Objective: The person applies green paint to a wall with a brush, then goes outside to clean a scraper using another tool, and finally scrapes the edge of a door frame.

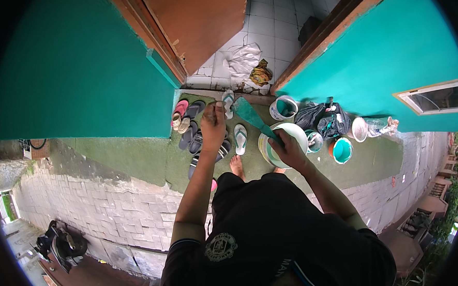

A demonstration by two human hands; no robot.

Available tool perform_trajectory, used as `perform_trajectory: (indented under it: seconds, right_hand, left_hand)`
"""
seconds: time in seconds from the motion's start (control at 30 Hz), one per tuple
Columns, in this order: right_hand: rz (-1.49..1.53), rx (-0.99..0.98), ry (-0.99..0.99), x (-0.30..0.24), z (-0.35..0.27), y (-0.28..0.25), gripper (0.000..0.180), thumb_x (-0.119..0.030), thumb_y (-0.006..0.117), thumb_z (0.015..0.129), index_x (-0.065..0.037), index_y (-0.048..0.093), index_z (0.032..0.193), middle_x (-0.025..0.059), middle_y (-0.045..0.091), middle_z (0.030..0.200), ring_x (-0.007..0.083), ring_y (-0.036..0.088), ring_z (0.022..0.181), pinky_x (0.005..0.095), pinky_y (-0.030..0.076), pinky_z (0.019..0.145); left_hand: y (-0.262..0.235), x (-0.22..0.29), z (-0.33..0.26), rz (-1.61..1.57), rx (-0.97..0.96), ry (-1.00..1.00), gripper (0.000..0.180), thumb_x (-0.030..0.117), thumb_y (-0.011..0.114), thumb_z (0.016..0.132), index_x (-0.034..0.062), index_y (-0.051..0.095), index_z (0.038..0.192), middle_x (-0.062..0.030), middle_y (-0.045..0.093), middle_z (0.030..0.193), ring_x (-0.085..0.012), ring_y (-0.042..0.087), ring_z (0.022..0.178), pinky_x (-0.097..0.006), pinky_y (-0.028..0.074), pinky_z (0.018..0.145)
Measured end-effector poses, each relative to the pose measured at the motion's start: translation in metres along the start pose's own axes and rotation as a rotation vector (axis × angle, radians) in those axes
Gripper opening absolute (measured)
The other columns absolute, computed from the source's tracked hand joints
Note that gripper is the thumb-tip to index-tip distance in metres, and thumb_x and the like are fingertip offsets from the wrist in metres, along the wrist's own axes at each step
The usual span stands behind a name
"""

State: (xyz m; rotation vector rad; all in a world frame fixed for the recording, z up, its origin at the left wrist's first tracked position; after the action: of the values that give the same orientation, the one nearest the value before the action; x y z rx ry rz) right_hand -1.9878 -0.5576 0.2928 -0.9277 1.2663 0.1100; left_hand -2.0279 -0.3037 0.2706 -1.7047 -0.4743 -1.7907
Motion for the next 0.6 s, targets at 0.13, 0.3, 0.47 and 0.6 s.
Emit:
perform_trajectory:
  seconds: [0.13,0.3,0.47,0.6]
  right_hand:
    - [-0.026,-0.012,-0.012,0.000,0.004,-0.001,0.028,-0.020,0.064,0.091,0.001,0.053,0.105,0.0204,0.061,0.079,0.0368,0.062,0.073,0.0419,0.046,0.062]
    - [0.002,-0.033,-0.009,-0.004,-0.004,-0.011,0.027,-0.020,0.065,0.091,0.000,0.053,0.107,0.0193,0.062,0.082,0.0363,0.063,0.077,0.0414,0.047,0.064]
    - [0.069,-0.008,-0.036,0.008,-0.022,-0.023,0.027,-0.021,0.064,0.091,-0.001,0.056,0.107,0.0186,0.063,0.084,0.0354,0.064,0.079,0.0406,0.047,0.066]
    - [0.053,0.034,0.092,0.017,-0.045,-0.032,0.026,-0.021,0.064,0.091,-0.002,0.057,0.107,0.0184,0.064,0.088,0.0356,0.064,0.080,0.0411,0.048,0.067]
  left_hand:
    - [0.000,0.019,0.000,-0.089,-0.015,0.032,0.017,0.016,0.069,0.090,0.0025,0.061,0.096,-0.0035,0.061,0.077,-0.0081,0.054,0.065,-0.025,0.045,0.058]
    - [0.016,0.002,0.003,0.006,-0.116,0.004,0.022,0.016,0.075,0.084,0.0015,0.062,0.095,-0.0032,0.062,0.079,-0.0074,0.055,0.069,-0.024,0.046,0.059]
    - [0.010,-0.057,0.012,0.104,-0.021,-0.059,0.016,0.016,0.067,0.090,0.0010,0.064,0.094,-0.0045,0.064,0.082,-0.0114,0.058,0.073,-0.027,0.048,0.068]
    - [0.027,-0.039,-0.004,0.049,-0.141,-0.239,0.029,0.029,0.067,0.092,0.0001,0.064,0.096,-0.0045,0.063,0.083,-0.0125,0.059,0.078,-0.027,0.048,0.074]
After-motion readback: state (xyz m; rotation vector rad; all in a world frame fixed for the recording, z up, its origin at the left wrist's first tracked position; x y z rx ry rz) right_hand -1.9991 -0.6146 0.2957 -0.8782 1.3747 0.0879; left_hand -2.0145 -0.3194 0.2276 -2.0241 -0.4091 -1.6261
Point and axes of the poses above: each hand's wrist, its own z-axis towards the middle knuckle, its own y-axis out of the palm, x = y × z, the point moved 2 cm from there along z, towards the middle knuckle
